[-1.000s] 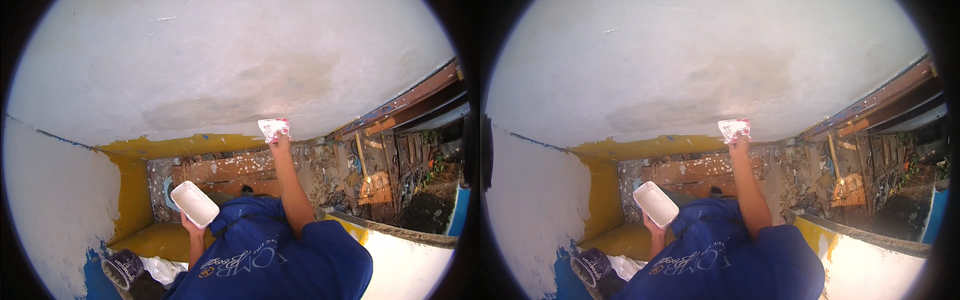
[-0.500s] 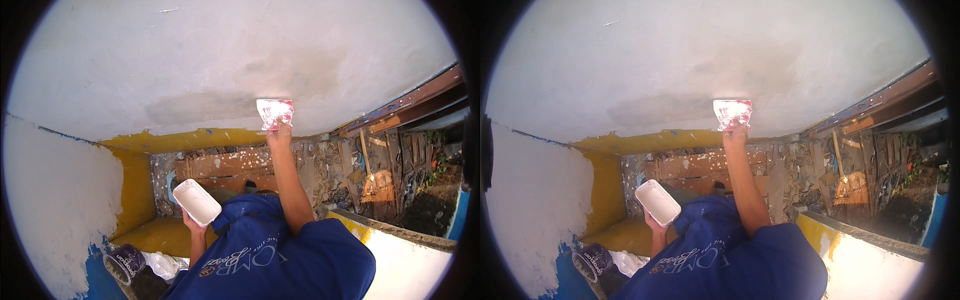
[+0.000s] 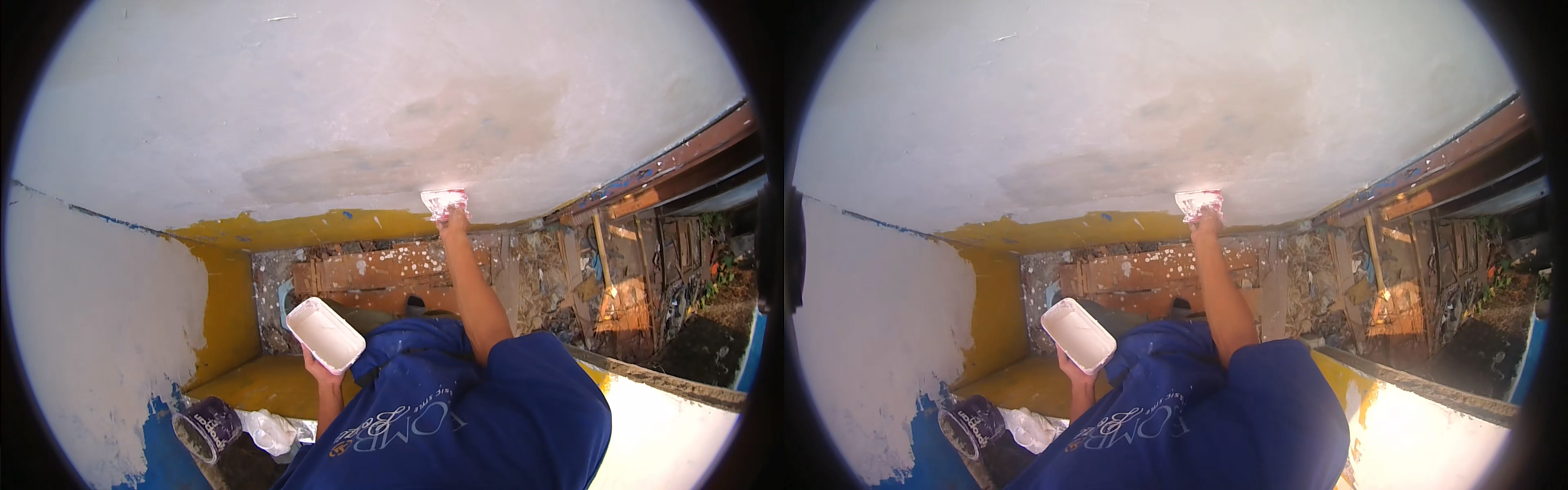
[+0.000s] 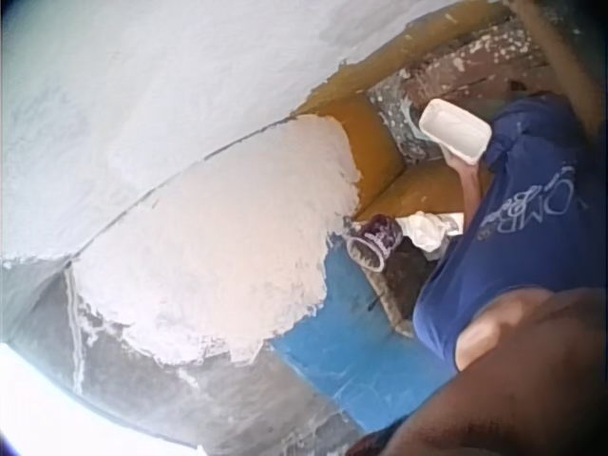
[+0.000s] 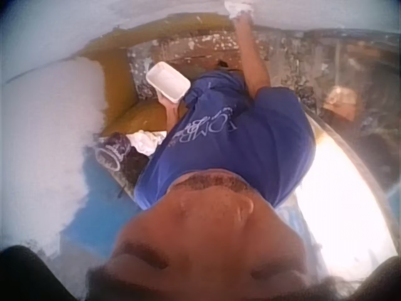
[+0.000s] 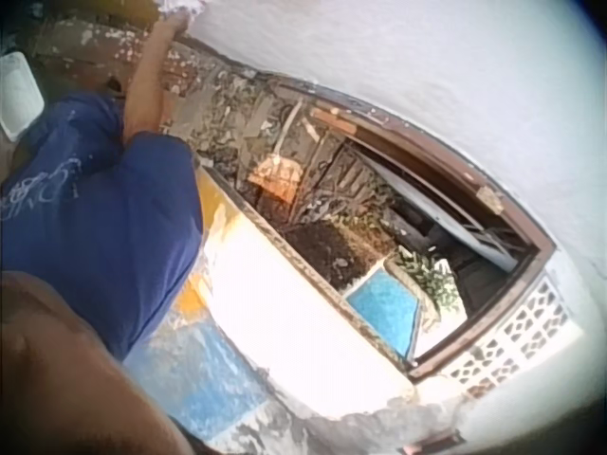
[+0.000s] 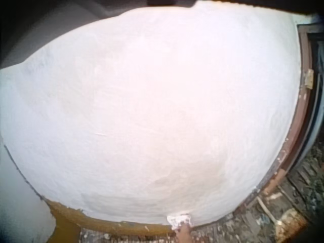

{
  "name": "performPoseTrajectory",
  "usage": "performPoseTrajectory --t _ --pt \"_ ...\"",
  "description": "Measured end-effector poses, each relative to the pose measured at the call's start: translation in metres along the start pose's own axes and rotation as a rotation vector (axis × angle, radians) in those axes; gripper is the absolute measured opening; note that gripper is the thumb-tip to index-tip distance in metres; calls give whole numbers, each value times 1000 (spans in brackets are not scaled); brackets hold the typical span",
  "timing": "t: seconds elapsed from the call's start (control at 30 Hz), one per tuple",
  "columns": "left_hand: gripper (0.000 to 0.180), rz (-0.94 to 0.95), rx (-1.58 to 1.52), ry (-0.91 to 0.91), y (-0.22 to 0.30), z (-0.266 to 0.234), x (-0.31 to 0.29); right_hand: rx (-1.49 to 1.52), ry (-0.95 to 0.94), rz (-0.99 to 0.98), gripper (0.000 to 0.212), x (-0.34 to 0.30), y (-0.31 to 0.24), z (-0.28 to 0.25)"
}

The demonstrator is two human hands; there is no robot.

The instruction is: The person applies white putty to the upper corner and seams of a wall using a putty knife, taking the material from a small white container held in the other hand.

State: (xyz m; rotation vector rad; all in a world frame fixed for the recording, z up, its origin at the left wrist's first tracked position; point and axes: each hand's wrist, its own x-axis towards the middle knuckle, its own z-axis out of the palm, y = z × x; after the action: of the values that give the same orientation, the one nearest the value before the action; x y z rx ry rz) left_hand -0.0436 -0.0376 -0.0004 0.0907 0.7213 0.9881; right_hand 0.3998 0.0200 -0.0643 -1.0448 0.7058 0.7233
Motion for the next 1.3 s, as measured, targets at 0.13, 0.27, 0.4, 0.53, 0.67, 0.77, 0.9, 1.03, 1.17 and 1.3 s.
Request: performPoseTrajectory --t 0.13,0.27,0.4,0.53,0.67,0.77,0.9,1.03,1.17,1.3 --pt "55 -2 2 16 -2 6 -1 -48 -4 -19 32 -4 -2 5" --pt "54 60 18 0 -6 10 -4 12 -61 -22 31 -29 -12 15" --pt "55 48 47 -31 -5 1 0 31 -114 -99 30 -52 -29 22" --pt "53 32 33 28 -7 13 -3 49 -178 -128 29 -88 -44 30" --pt "53 40 67 13 -8 6 -2 151 -191 -119 26 -112 -56 32" --pt "54 34 67 -5 -8 6 -4 106 -127 -122 23 -110 -61 22" --pt "56 2 30 -54 -8 4 3 32 -133 -126 24 -32 -43 -14" --pt "58 11 36 -85 -7 -8 10 158 -58 -100 24 0 -45 -10" --pt "57 47 13 -75 -9 -10 7 58 -19 -159 26 -54 -66 17" --pt "56 31 65 -65 -9 -9 8 97 -140 -241 20 -96 -86 14"
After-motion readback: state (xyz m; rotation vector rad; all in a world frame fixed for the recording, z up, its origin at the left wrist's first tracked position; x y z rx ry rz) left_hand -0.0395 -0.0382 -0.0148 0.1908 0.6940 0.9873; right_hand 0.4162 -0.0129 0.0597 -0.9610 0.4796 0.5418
